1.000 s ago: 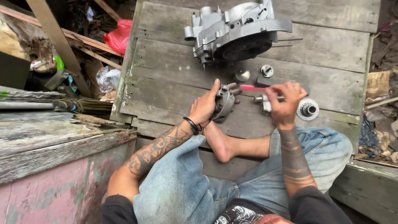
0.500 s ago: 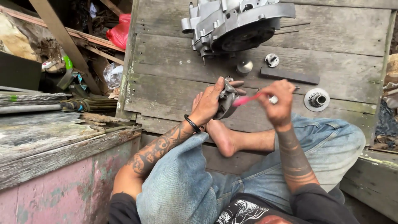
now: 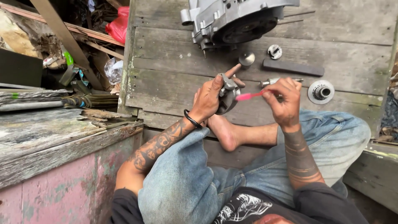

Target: Cleaning a metal engine component using a toothbrush.

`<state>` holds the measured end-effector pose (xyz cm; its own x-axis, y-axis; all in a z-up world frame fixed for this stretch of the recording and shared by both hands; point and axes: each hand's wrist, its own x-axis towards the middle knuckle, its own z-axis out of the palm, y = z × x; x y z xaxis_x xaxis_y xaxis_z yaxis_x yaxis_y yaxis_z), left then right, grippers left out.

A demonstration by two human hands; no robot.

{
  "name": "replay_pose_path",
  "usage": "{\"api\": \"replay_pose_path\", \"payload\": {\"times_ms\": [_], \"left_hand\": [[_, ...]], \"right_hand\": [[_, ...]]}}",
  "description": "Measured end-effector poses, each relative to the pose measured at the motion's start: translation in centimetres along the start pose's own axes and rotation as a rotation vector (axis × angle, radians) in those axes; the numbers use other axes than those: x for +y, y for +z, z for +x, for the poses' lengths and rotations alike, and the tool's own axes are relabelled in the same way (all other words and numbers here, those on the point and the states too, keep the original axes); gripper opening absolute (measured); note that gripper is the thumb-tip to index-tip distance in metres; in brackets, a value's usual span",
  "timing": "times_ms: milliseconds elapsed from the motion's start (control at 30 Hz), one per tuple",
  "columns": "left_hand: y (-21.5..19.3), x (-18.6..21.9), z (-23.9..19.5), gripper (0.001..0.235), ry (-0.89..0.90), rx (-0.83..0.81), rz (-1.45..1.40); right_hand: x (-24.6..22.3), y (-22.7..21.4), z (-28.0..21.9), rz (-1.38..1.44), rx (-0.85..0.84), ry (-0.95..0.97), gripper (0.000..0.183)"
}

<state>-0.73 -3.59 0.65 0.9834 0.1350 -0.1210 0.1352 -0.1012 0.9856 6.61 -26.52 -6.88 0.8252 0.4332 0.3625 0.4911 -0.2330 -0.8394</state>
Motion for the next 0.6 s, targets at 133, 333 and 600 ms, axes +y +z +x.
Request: {"api": "replay_pose_path", "payload": {"times_ms": [133,333,600], "left_hand": [[-0.2,-2.2,0.4,0.057,0.268,-0.009,-0.120],[-0.9,-2.7,0.8,0.056,0.530,-0.050,0.002],[-1.0,-2.4,0.4,0.057,0.716,-0.163,0.247]], "right_hand": [[-0.4,0.0,0.3,-0.003,0.000,0.053,0.026],[1.0,-1.0,0.2,-0.001,0.015,0.095,0.024],[0.2,0.7,-1.6,0.111,0.060,0.187,0.030]]}}
